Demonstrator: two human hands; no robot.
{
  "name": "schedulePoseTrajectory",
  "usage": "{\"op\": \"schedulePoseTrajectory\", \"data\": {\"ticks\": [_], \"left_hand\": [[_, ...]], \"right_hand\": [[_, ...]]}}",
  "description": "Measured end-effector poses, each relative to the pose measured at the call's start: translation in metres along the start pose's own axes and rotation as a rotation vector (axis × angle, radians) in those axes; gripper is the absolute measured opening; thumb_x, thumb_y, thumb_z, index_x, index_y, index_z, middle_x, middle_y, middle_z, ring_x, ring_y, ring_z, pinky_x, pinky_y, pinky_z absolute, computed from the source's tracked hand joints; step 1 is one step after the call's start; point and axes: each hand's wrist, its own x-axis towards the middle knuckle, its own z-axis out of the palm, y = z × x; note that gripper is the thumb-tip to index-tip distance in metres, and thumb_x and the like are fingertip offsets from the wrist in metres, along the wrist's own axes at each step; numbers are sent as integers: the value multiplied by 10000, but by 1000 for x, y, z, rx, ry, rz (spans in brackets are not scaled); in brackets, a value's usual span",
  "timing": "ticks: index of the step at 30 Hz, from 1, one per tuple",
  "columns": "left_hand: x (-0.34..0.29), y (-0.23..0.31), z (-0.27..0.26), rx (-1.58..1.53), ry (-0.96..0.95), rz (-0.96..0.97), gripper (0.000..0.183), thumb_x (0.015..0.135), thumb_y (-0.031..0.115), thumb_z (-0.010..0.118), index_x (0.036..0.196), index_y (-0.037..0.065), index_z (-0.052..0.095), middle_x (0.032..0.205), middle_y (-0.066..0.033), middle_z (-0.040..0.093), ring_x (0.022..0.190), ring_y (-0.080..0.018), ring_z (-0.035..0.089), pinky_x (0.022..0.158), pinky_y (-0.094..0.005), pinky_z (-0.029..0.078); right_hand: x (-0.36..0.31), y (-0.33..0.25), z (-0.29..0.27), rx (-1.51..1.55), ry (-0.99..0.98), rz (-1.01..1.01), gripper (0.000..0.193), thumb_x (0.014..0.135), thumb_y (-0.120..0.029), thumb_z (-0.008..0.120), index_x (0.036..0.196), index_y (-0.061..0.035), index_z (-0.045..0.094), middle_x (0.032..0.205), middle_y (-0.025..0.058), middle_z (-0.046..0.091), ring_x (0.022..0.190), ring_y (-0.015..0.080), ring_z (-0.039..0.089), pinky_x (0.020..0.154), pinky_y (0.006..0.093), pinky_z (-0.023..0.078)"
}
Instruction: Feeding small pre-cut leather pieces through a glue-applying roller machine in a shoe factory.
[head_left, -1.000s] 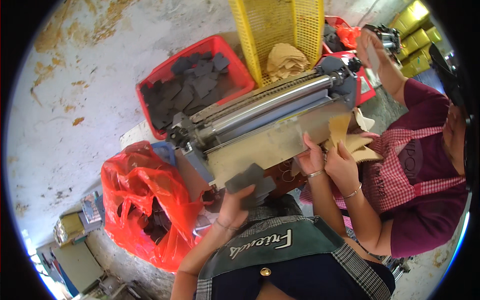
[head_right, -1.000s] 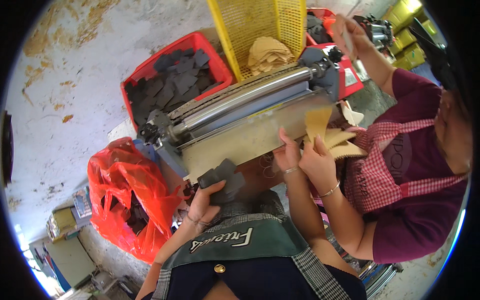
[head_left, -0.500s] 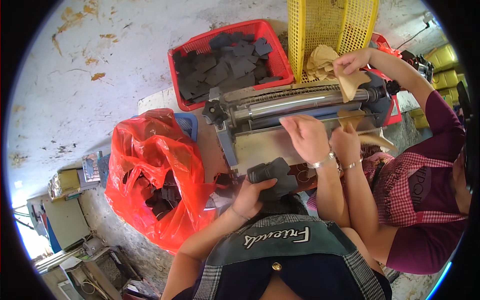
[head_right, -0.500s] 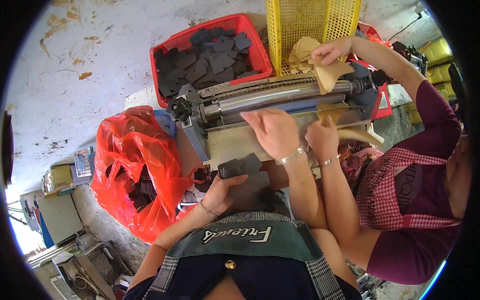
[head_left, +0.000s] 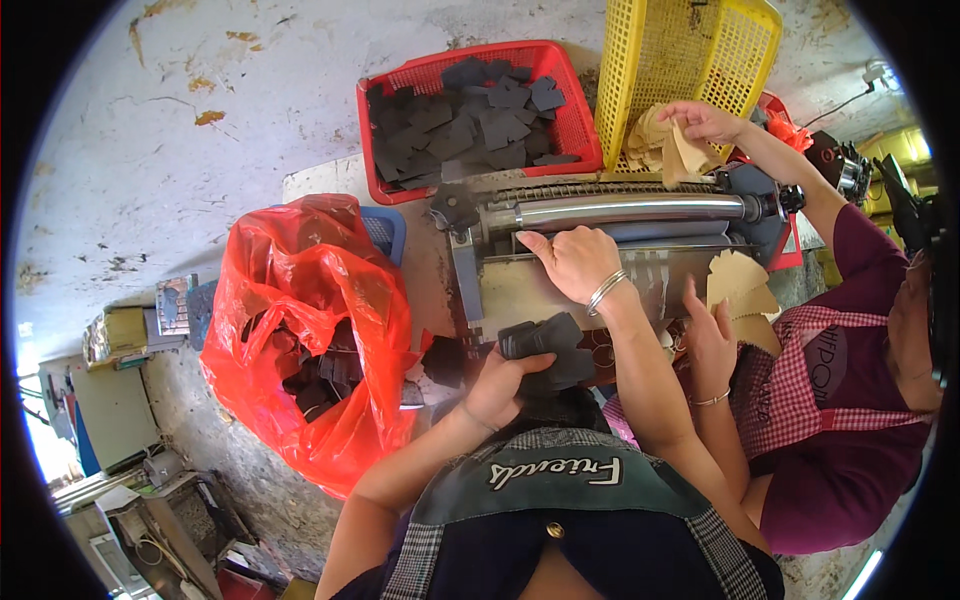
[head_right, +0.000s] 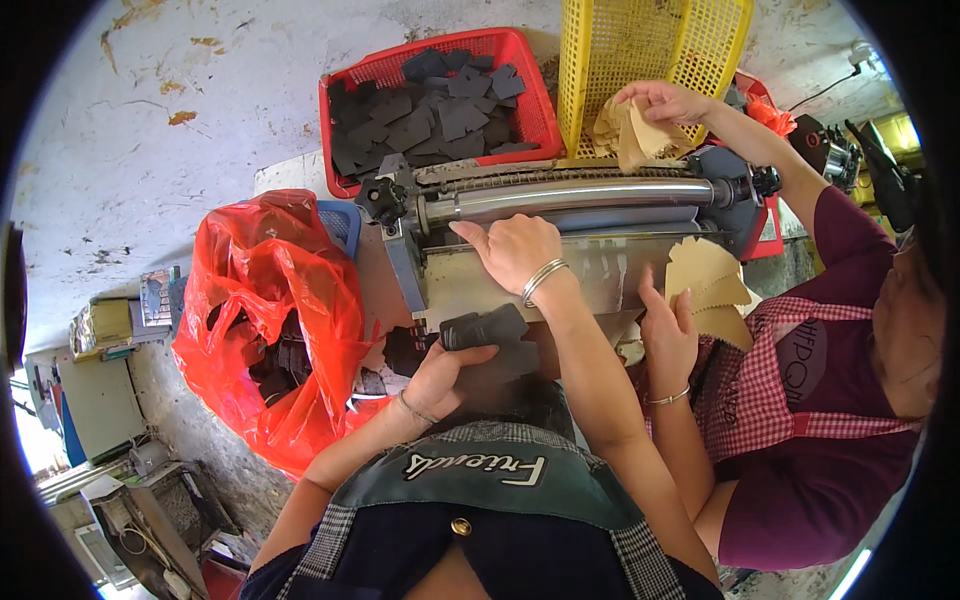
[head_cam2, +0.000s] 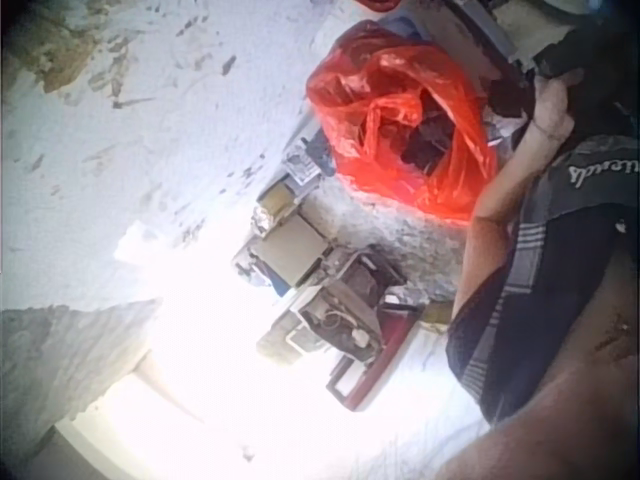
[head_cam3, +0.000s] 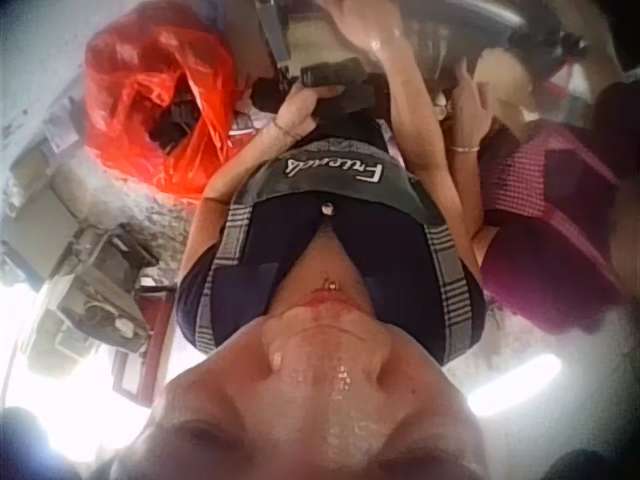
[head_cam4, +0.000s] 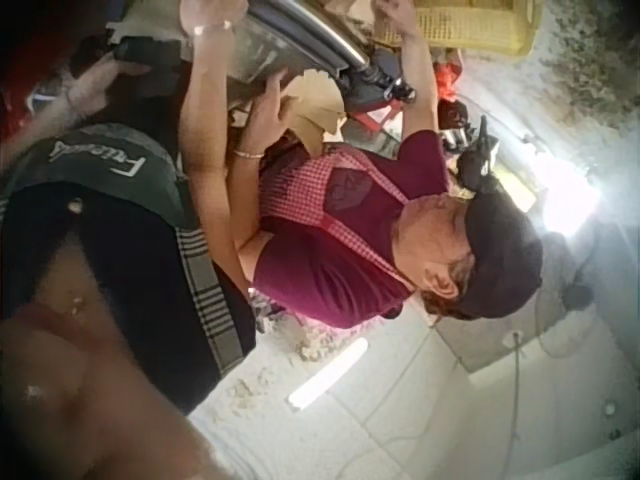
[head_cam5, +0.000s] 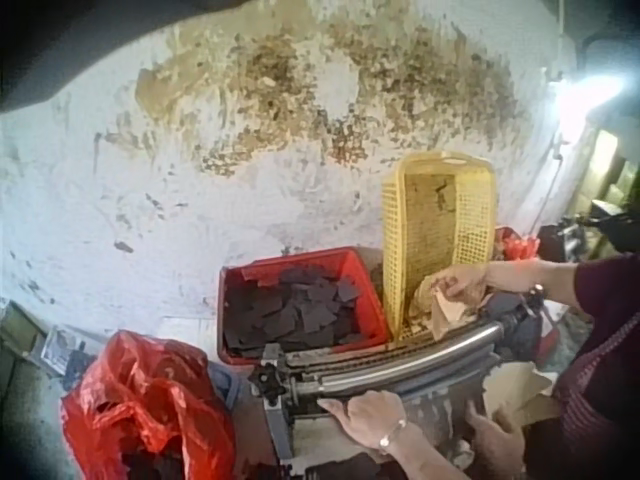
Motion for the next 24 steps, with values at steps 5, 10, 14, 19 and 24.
{"op": "schedulePoseTrajectory", "data": {"ticks": [5, 10, 14, 19, 24], "left_hand": [[-2, 1, 2, 15, 26, 3, 404, 778, -88, 644, 1140, 50, 527, 1063, -76, 626, 958, -225, 633, 813, -363, 545], [-8, -3, 3, 35, -8, 5, 382, 788, -77, 637, 1136, 41, 534, 1066, -76, 624, 959, -219, 633, 813, -355, 543], [-10, 0, 4, 69, -43, -8, 389, 799, -64, 630, 1163, 31, 531, 1079, -79, 619, 981, -219, 625, 833, -347, 535], [-10, 0, -7, 71, -55, 12, 392, 809, -42, 626, 1183, 21, 527, 1107, -90, 615, 1014, -221, 615, 868, -351, 521], [-12, 4, 4, 121, -78, -21, 387, 823, -15, 621, 1196, 5, 518, 1133, -100, 608, 1025, -223, 612, 882, -359, 514]], "right_hand": [[1, -7, -2, 3, -20, -40, 785, 966, -564, 239, 572, -18, 643, 607, 213, 610, 628, 397, 621, 627, 468, 504], [-2, -14, -2, 52, 19, -93, 791, 972, -548, 208, 564, -16, 629, 632, 223, 614, 664, 417, 614, 684, 478, 497], [-16, -6, 6, 393, 235, -204, 632, 994, -434, 338, 659, 7, 643, 695, 194, 654, 678, 321, 656, 690, 402, 516], [-118, 7, 40, 1163, 776, 90, 165, 835, -27, 676, 982, 9, 610, 844, 42, 642, 762, 106, 604, 714, 234, 498], [-182, 91, 120, 1382, 579, 639, 149, 866, -39, 641, 989, 1, 567, 904, 37, 584, 765, 102, 580, 692, 239, 519]]}}
